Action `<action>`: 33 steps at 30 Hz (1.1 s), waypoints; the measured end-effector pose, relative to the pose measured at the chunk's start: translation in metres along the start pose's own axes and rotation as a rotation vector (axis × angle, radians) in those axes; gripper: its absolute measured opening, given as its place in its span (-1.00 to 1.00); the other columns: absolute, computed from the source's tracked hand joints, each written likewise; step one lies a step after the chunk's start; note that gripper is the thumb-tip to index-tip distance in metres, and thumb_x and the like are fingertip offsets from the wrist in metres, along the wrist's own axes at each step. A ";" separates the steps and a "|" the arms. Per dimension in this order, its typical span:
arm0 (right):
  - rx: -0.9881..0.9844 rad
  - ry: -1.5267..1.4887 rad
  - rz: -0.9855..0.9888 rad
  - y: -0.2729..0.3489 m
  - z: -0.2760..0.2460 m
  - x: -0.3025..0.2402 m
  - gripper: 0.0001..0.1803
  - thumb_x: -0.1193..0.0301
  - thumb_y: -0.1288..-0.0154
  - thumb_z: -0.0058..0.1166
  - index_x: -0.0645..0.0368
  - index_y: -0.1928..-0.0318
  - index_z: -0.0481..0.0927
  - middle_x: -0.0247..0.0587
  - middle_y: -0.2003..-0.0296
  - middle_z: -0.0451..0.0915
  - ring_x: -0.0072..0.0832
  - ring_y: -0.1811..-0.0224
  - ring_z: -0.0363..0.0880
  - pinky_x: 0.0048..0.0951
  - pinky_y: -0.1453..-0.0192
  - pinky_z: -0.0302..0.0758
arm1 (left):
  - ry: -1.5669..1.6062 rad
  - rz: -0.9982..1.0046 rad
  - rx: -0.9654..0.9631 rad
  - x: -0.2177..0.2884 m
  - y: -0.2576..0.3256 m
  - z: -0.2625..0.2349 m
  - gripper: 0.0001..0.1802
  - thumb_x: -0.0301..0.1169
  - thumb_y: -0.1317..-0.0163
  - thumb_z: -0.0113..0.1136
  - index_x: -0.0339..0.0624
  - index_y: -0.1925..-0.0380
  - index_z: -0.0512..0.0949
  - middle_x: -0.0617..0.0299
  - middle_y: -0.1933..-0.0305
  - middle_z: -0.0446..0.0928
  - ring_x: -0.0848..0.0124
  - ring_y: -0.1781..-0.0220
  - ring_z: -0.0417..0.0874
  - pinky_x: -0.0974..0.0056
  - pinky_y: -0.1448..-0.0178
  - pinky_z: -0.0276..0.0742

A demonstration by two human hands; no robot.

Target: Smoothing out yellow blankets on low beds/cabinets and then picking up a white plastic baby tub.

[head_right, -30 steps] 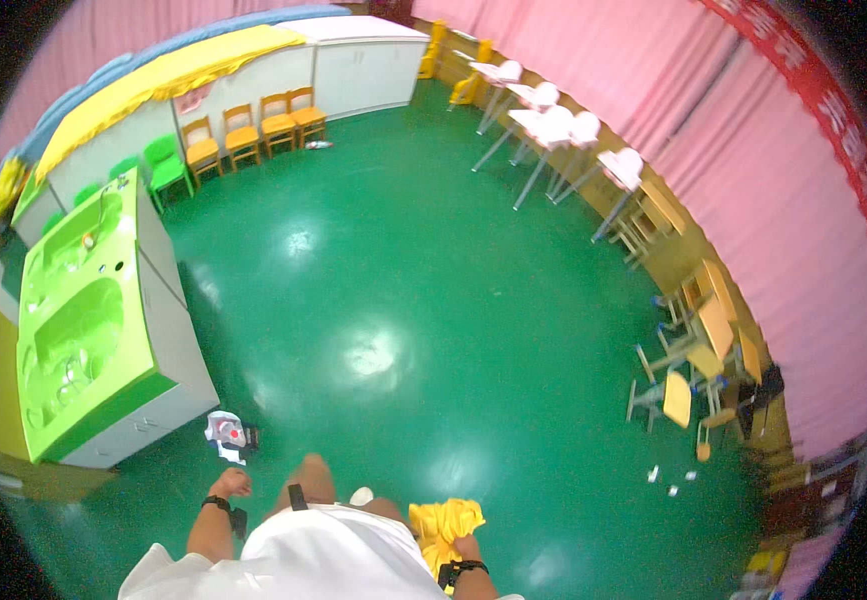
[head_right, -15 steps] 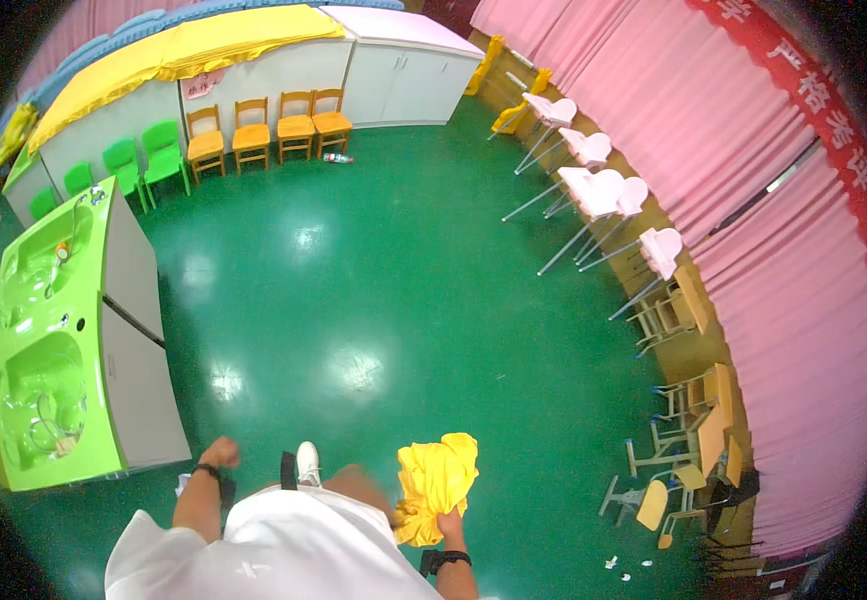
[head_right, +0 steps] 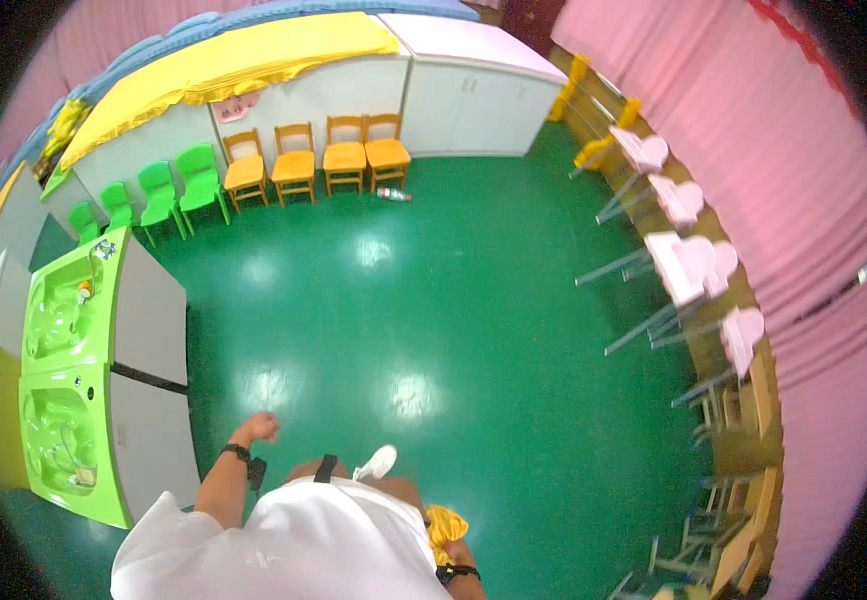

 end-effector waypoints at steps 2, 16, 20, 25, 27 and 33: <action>-0.061 0.201 0.099 -0.037 -0.059 -0.052 -0.51 0.27 -0.14 -0.07 0.28 -0.06 0.48 0.06 -0.05 0.50 -0.12 -0.16 0.44 -0.24 -0.17 0.39 | 0.137 -0.048 0.074 0.011 -0.017 -0.009 -0.79 -0.43 -0.15 -0.02 -0.32 0.31 0.53 0.07 0.47 0.59 0.31 0.51 0.63 0.27 0.44 0.56; 0.208 0.182 -0.269 -0.261 -0.326 -0.444 -0.57 0.41 0.10 0.18 0.27 0.12 0.58 -0.05 0.26 0.66 -0.31 0.20 0.64 -0.32 0.15 0.52 | 0.418 0.035 0.083 0.156 -0.252 -0.067 -0.76 -0.35 -0.08 0.07 -0.30 0.32 0.52 0.07 0.46 0.58 0.31 0.54 0.60 0.29 0.50 0.50; 0.241 0.085 -0.328 -0.308 -0.387 -0.556 -0.66 0.43 0.11 0.19 0.31 0.24 0.60 -0.06 0.38 0.67 -0.32 0.30 0.66 -0.32 0.24 0.53 | 0.469 -0.002 0.091 0.332 -0.360 -0.126 -0.80 -0.41 -0.09 0.05 -0.28 0.31 0.51 0.07 0.49 0.56 0.33 0.53 0.59 0.31 0.52 0.48; 0.231 0.041 -0.422 -0.331 -0.457 -0.693 -0.65 0.41 0.04 0.17 0.25 0.17 0.58 0.08 0.30 0.62 -0.13 0.22 0.63 -0.25 0.18 0.51 | 0.396 0.086 0.038 0.547 -0.447 -0.153 -0.81 -0.43 -0.12 0.02 -0.30 0.31 0.50 0.08 0.49 0.56 0.36 0.57 0.55 0.32 0.54 0.44; 0.287 0.067 -0.494 -0.351 -0.493 -0.743 -0.65 0.39 0.04 0.17 0.24 0.17 0.58 0.10 0.29 0.61 -0.07 0.21 0.62 -0.22 0.17 0.51 | 0.257 0.174 0.020 0.623 -0.486 -0.142 -0.82 -0.43 -0.11 0.01 -0.30 0.32 0.50 0.08 0.48 0.56 0.37 0.57 0.54 0.34 0.51 0.45; 0.296 0.348 -0.801 -0.405 -0.603 -0.891 -0.80 0.43 0.06 0.07 0.26 0.37 0.54 0.11 0.43 0.57 0.04 0.31 0.55 -0.10 0.23 0.48 | 0.076 0.188 -0.151 0.775 -0.568 -0.088 -0.56 -0.45 -0.05 0.15 -0.20 0.01 0.37 0.07 0.35 0.56 0.34 0.37 0.60 0.26 0.30 0.56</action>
Point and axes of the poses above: each hand's wrist, its own y-axis away from the middle knuckle, its own z-axis out of the palm, x = y × z, the point moved 4 cm from there along -y, towards the middle knuckle
